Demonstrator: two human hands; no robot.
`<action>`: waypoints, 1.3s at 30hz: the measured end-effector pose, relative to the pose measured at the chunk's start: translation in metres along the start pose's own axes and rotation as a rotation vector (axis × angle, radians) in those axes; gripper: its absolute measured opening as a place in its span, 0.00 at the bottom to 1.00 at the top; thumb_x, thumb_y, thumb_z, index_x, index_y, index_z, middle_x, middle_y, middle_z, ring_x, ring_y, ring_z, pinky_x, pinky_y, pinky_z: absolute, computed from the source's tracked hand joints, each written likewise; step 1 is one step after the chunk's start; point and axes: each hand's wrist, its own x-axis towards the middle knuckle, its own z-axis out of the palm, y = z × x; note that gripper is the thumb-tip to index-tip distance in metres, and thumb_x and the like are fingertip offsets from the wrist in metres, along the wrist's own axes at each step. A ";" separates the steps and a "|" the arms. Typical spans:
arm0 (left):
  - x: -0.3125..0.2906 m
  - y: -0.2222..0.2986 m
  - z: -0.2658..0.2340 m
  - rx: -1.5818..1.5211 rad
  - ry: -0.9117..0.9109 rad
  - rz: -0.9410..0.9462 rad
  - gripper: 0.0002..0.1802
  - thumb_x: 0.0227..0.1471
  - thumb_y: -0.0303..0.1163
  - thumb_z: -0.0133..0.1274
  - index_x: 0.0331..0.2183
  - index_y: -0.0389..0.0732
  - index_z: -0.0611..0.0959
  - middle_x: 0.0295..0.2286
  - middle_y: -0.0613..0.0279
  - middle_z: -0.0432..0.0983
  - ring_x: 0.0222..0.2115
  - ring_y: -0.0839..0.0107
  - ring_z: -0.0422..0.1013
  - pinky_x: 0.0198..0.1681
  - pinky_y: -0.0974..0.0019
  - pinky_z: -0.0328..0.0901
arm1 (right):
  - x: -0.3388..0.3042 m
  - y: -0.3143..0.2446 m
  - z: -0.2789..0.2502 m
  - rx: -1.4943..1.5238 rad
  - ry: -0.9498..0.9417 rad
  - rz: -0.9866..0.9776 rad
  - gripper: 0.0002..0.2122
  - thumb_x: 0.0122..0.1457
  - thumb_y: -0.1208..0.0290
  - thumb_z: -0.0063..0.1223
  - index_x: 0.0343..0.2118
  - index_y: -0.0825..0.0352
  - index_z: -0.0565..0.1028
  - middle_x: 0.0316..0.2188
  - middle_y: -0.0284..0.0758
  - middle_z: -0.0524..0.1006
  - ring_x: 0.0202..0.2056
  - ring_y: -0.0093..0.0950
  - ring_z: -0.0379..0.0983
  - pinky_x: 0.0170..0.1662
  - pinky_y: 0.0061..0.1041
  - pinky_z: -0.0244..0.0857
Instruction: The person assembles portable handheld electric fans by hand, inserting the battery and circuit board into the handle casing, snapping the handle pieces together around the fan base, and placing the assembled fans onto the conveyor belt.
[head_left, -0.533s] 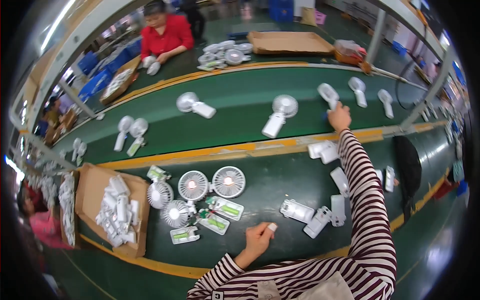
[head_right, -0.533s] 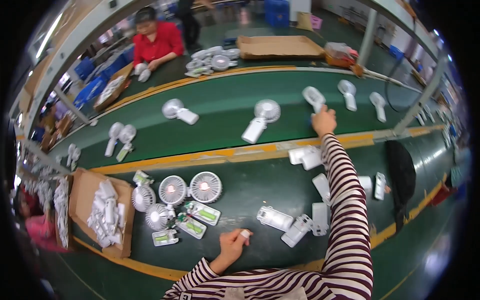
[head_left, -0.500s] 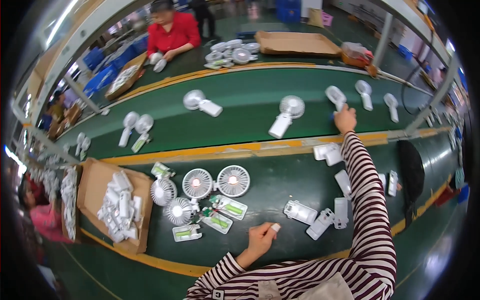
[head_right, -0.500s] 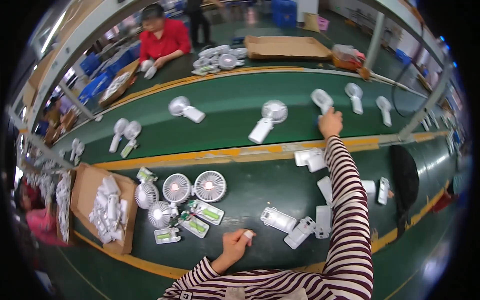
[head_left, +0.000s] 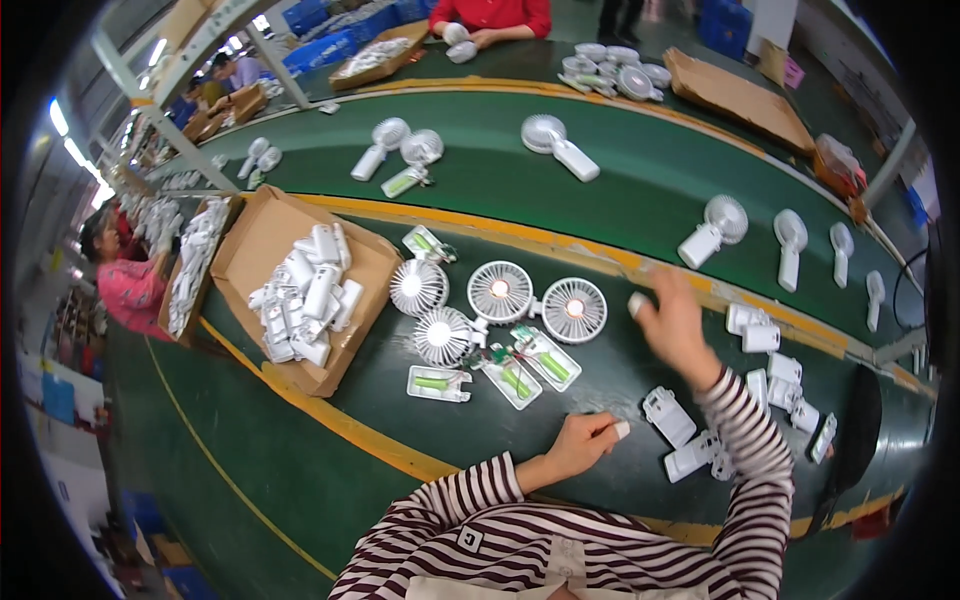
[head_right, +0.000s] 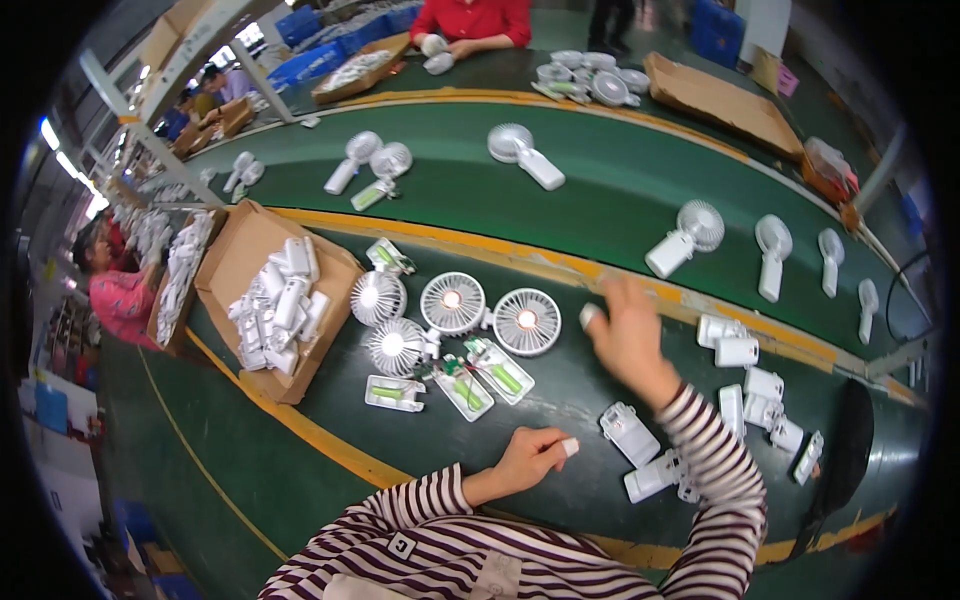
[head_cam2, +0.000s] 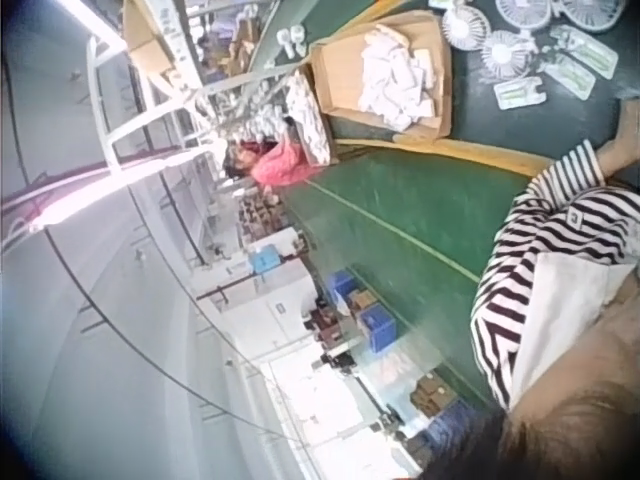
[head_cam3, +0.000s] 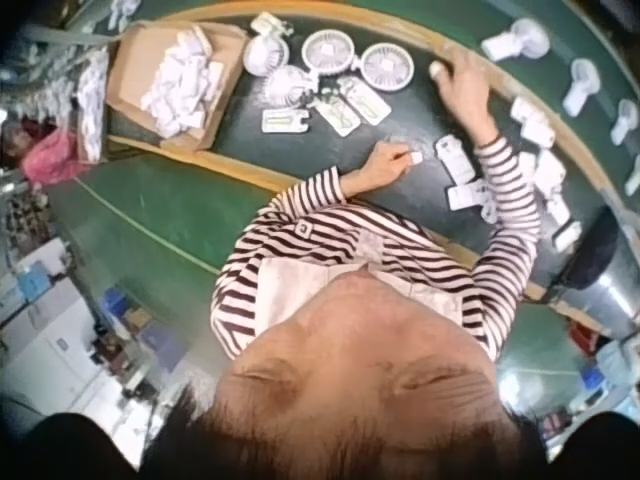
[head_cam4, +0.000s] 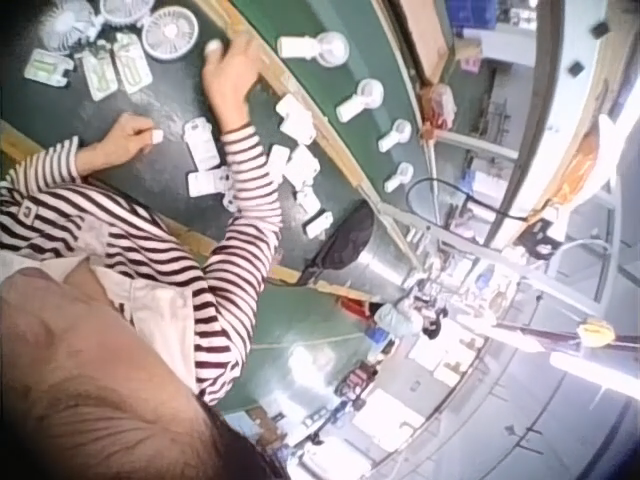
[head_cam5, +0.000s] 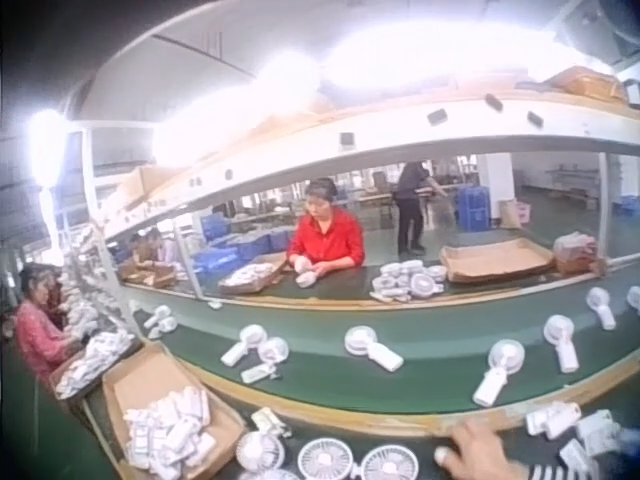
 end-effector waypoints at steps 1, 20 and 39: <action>-0.001 0.013 -0.008 -0.021 0.004 -0.015 0.08 0.49 0.30 0.51 0.25 0.35 0.78 0.14 0.67 0.70 0.16 0.82 0.65 0.19 0.76 0.60 | -0.009 -0.023 -0.005 0.119 -0.047 -0.007 0.20 0.43 0.72 0.52 0.41 0.72 0.67 0.34 0.46 0.67 0.37 0.44 0.65 0.39 0.37 0.61; 0.232 -0.016 -0.412 1.215 0.727 -0.420 0.25 0.39 0.44 0.54 0.39 0.39 0.75 0.44 0.51 0.67 0.45 0.53 0.64 0.45 0.54 0.62 | -0.153 -0.080 -0.019 0.407 -0.300 0.263 0.16 0.48 0.65 0.53 0.38 0.69 0.71 0.28 0.39 0.69 0.30 0.38 0.68 0.31 0.32 0.63; 0.190 0.098 -0.217 -0.257 0.014 -0.072 0.15 0.46 0.26 0.52 0.39 0.35 0.72 0.28 0.55 0.75 0.21 0.71 0.72 0.24 0.69 0.71 | -0.148 -0.026 -0.027 0.142 0.054 0.427 0.13 0.40 0.77 0.55 0.32 0.73 0.72 0.29 0.40 0.70 0.32 0.38 0.68 0.35 0.30 0.63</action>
